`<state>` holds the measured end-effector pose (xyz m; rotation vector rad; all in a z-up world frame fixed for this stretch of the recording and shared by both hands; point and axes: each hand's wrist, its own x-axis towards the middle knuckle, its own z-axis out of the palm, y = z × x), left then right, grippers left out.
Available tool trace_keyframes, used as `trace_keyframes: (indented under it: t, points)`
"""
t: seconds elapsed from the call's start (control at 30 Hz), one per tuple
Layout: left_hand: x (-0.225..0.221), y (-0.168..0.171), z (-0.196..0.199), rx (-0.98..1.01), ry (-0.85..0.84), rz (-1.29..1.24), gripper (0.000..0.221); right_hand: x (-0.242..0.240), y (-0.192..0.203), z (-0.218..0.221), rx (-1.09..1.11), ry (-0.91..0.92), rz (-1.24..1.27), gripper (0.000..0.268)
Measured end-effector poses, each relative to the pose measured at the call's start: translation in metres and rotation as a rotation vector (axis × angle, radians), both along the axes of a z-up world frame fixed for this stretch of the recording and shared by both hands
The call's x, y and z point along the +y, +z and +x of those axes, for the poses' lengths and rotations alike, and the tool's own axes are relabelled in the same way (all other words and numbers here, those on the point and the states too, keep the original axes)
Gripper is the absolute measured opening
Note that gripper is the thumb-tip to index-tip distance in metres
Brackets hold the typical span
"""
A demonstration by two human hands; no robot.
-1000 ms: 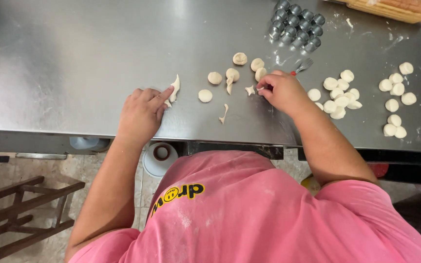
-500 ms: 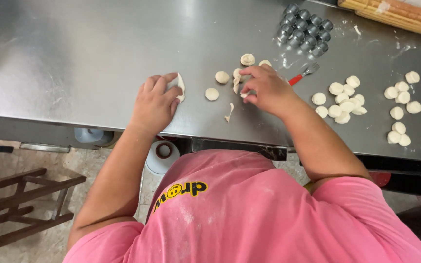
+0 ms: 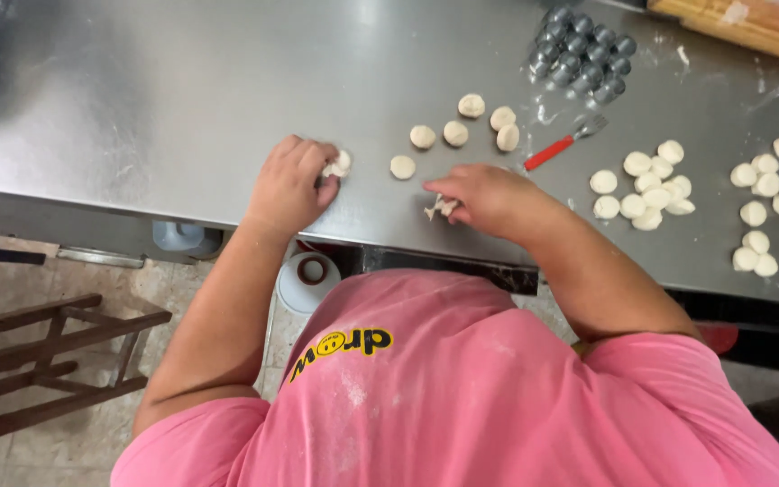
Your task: Flattening dough with a sheeter, cutting it into small pieces, and rolling them into balls to place on a baking sheet
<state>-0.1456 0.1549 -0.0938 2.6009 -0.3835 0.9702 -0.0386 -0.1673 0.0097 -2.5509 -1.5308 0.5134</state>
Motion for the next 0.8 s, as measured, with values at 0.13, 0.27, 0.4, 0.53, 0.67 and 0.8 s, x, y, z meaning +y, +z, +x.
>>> trace_keyframes:
  t: [0.13,0.27,0.4,0.53,0.67,0.8]
  points:
    - [-0.002,0.018,0.001,0.000,-0.030,0.016,0.043,0.002,-0.036,-0.015,-0.009,-0.023,0.151,0.049]
    - [0.003,0.010,0.002,0.024,-0.080,-0.030,0.030,-0.005,-0.097,-0.018,-0.060,-0.125,0.238,0.024]
    - [0.006,0.009,0.004,0.025,-0.135,-0.048,0.022,-0.007,-0.081,-0.034,-0.084,-0.211,0.334,0.021]
    - [0.010,0.009,0.004,0.053,-0.059,-0.006,0.011,-0.019,-0.058,-0.076,0.319,-0.480,0.603,0.027]
    - [0.006,0.011,-0.010,-0.085,-0.064,0.043,0.013,-0.036,-0.072,-0.143,1.175,-0.484,1.304,0.058]
    - [-0.054,0.013,-0.053,-0.244,-0.146,-0.023,0.018,-0.048,-0.082,-0.191,1.700,-0.911,1.542,0.030]
